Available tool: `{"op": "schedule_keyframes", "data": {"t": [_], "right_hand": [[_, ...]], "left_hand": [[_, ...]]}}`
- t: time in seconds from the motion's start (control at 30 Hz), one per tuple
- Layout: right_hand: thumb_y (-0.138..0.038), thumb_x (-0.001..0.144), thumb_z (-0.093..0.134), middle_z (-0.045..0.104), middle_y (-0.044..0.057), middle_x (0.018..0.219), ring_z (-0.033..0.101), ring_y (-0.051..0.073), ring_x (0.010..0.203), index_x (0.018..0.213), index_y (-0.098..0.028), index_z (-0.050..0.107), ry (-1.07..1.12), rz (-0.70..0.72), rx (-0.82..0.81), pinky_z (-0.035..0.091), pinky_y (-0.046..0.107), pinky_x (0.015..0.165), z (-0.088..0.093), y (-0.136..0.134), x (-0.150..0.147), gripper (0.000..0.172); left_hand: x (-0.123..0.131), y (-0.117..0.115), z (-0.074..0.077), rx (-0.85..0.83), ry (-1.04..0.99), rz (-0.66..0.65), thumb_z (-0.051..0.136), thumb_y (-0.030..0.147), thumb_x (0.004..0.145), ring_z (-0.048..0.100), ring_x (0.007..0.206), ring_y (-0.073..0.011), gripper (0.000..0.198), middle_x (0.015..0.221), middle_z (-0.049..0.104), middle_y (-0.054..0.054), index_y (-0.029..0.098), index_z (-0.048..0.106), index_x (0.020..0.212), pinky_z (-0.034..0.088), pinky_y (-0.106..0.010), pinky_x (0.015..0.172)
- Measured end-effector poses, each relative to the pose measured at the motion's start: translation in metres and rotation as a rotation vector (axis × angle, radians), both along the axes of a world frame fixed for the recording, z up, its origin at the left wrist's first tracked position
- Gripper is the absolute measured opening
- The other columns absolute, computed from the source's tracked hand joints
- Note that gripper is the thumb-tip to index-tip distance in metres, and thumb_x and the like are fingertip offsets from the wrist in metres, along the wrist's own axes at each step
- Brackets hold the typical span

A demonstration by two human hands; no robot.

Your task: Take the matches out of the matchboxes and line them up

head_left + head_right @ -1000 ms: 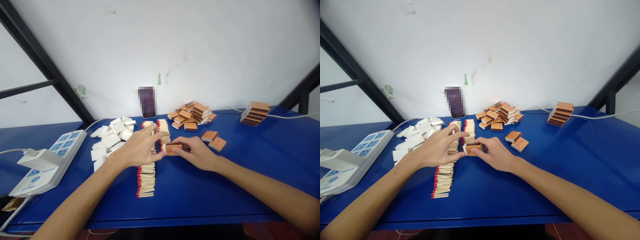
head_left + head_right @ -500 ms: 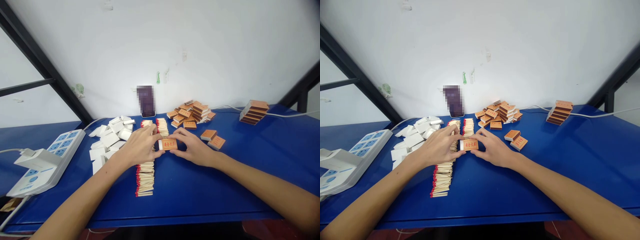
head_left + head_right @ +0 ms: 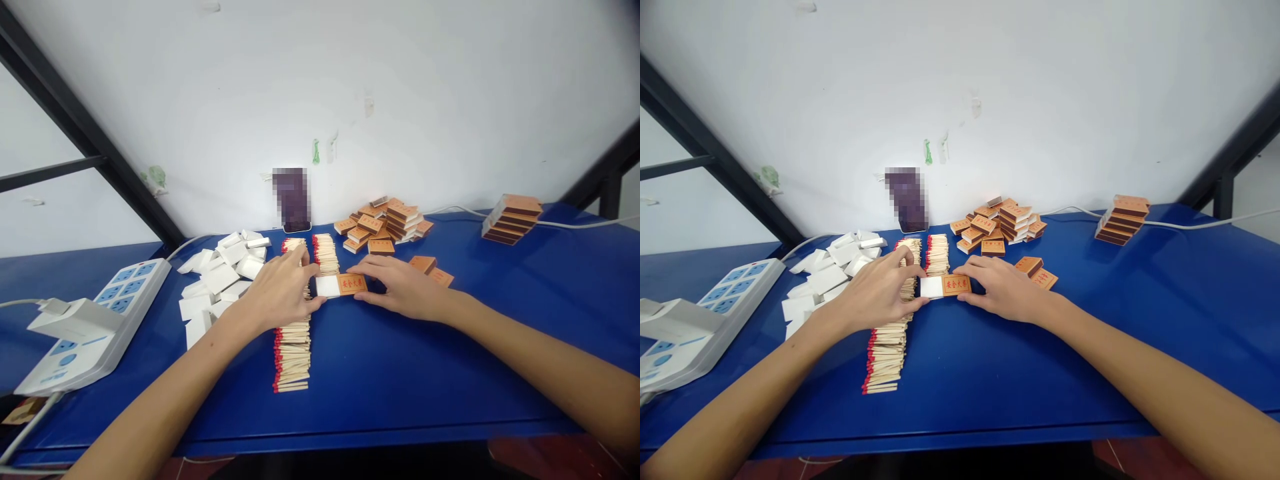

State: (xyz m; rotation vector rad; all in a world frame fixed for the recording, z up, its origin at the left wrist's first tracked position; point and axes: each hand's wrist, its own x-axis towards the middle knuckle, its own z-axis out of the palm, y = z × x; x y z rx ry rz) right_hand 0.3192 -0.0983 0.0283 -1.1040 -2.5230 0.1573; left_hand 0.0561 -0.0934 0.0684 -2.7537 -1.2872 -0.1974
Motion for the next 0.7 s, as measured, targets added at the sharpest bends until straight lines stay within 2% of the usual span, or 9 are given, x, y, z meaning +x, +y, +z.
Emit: {"op": "schedule_keyframes", "data": {"t": [0.17, 0.23, 0.37, 0.43, 0.57, 0.7], "right_hand": [[-0.037, 0.095, 0.061, 0.067, 0.014, 0.116, 0.064, 0.028, 0.105, 0.122, -0.015, 0.066, -0.120, 0.009, 0.103, 0.049, 0.041, 0.089, 0.005, 0.001, 0.013, 0.035], [-0.035, 0.096, 0.059, 0.066, 0.013, 0.117, 0.063, 0.029, 0.105, 0.119, -0.016, 0.067, -0.186, -0.029, 0.182, 0.046, 0.041, 0.088, 0.007, 0.003, 0.018, 0.031], [-0.034, 0.099, 0.051, 0.065, 0.015, 0.117, 0.060, 0.032, 0.103, 0.127, -0.015, 0.064, -0.282, -0.257, 0.390, 0.038, 0.043, 0.085, 0.007, 0.009, 0.026, 0.036], [-0.035, 0.100, 0.049, 0.066, 0.016, 0.118, 0.059, 0.032, 0.102, 0.130, -0.015, 0.061, -0.281, -0.372, 0.439, 0.036, 0.043, 0.085, 0.006, 0.013, 0.029, 0.038], [-0.031, 0.101, 0.044, 0.069, 0.014, 0.116, 0.060, 0.031, 0.098, 0.114, -0.017, 0.066, -0.288, -0.510, 0.410, 0.033, 0.043, 0.083, 0.001, 0.021, 0.035, 0.029], [-0.029, 0.102, 0.039, 0.070, 0.014, 0.116, 0.060, 0.031, 0.099, 0.105, -0.018, 0.069, -0.297, -0.518, 0.370, 0.034, 0.046, 0.082, -0.001, 0.025, 0.039, 0.032]], "left_hand": [[0.000, 0.001, -0.001, 0.005, 0.011, 0.002, 0.065, 0.049, 0.087, 0.063, 0.091, -0.0262, 0.040, 0.111, 0.057, -0.010, 0.020, 0.072, 0.113, 0.048, -0.039, 0.073], [0.000, 0.000, -0.002, 0.006, 0.013, 0.002, 0.065, 0.050, 0.087, 0.063, 0.091, -0.0262, 0.041, 0.110, 0.057, -0.009, 0.020, 0.072, 0.114, 0.048, -0.039, 0.073], [0.000, 0.000, -0.005, 0.017, 0.015, 0.000, 0.064, 0.050, 0.088, 0.063, 0.090, -0.0259, 0.041, 0.111, 0.058, -0.010, 0.021, 0.071, 0.118, 0.048, -0.040, 0.075], [0.001, 0.000, -0.006, 0.022, 0.014, 0.001, 0.064, 0.048, 0.088, 0.063, 0.090, -0.0259, 0.040, 0.110, 0.058, -0.010, 0.021, 0.072, 0.117, 0.048, -0.039, 0.075], [0.003, 0.000, -0.005, 0.023, 0.004, 0.000, 0.064, 0.047, 0.088, 0.063, 0.089, -0.0249, 0.040, 0.107, 0.060, -0.009, 0.020, 0.073, 0.115, 0.048, -0.039, 0.075], [0.004, -0.001, -0.003, 0.026, 0.012, 0.004, 0.065, 0.047, 0.087, 0.063, 0.088, -0.0245, 0.039, 0.108, 0.061, -0.009, 0.019, 0.074, 0.113, 0.049, -0.039, 0.077]]}}
